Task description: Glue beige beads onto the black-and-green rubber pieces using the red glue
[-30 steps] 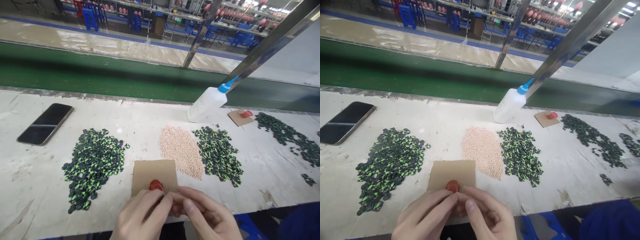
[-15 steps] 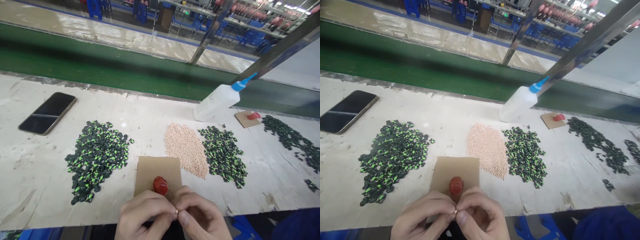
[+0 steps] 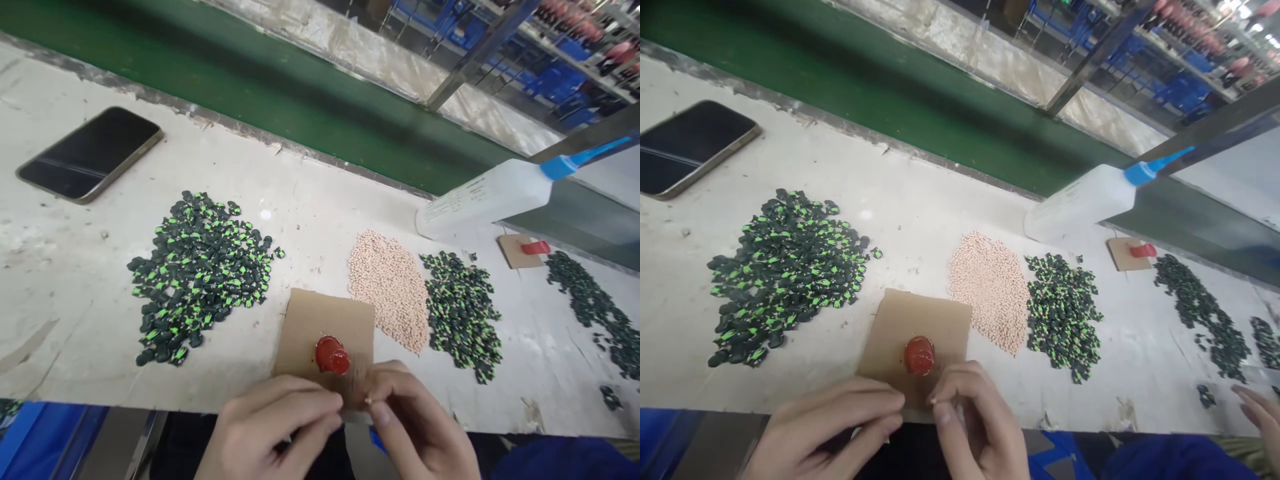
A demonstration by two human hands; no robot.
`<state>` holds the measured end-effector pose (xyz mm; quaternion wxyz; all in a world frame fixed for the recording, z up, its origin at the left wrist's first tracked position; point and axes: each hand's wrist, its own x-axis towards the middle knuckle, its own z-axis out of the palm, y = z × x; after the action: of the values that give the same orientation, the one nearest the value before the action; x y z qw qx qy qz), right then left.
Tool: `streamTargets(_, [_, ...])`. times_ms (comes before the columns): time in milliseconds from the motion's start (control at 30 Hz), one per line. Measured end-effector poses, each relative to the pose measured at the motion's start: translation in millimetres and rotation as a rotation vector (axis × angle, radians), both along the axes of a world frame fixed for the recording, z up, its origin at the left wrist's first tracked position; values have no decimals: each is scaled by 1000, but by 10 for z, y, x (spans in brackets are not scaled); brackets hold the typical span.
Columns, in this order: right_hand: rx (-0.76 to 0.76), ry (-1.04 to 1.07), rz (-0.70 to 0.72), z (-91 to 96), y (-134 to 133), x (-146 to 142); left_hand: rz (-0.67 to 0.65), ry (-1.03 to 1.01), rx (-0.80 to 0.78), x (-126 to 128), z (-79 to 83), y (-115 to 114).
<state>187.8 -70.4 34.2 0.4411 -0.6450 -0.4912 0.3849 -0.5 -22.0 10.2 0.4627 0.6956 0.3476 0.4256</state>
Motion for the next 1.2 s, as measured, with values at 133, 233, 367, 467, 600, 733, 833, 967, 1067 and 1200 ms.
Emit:
streamTargets(133, [106,-408,56,-71,63,57,160,98,-113,-81,-59,-41])
streamTargets(233, [114,-501,32,-112,38,2,263,143,-191,-133,-111,-78])
streamTargets(367, [125,-593,45,-121,22,-21,315,135,-193,-147,-113,-91])
streamTargets(467, [179,-682,145,-107,55,31,328,112,-215,-129,-77,-72])
streamTargets(600, [224,-756,220,-88,85,72,305,101,-273,-121,-46,-55])
streamTargets(733, [206,-666,156,-40,65,64,306,16,-315,-109,-1,-48])
streamTargets(833, [102,-391,74,18,36,67,296,-102,-521,-27,105,-42])
streamTargets(967, [-76,193,22,67,-7,66,270,-319,-945,162,277,-30])
streamTargets(1067, [-141,459,19,73,-32,63,155,-411,-1093,260,323,-11])
streamTargets(1200, [-144,488,31,90,-45,69,83,-442,-1154,290,285,9])
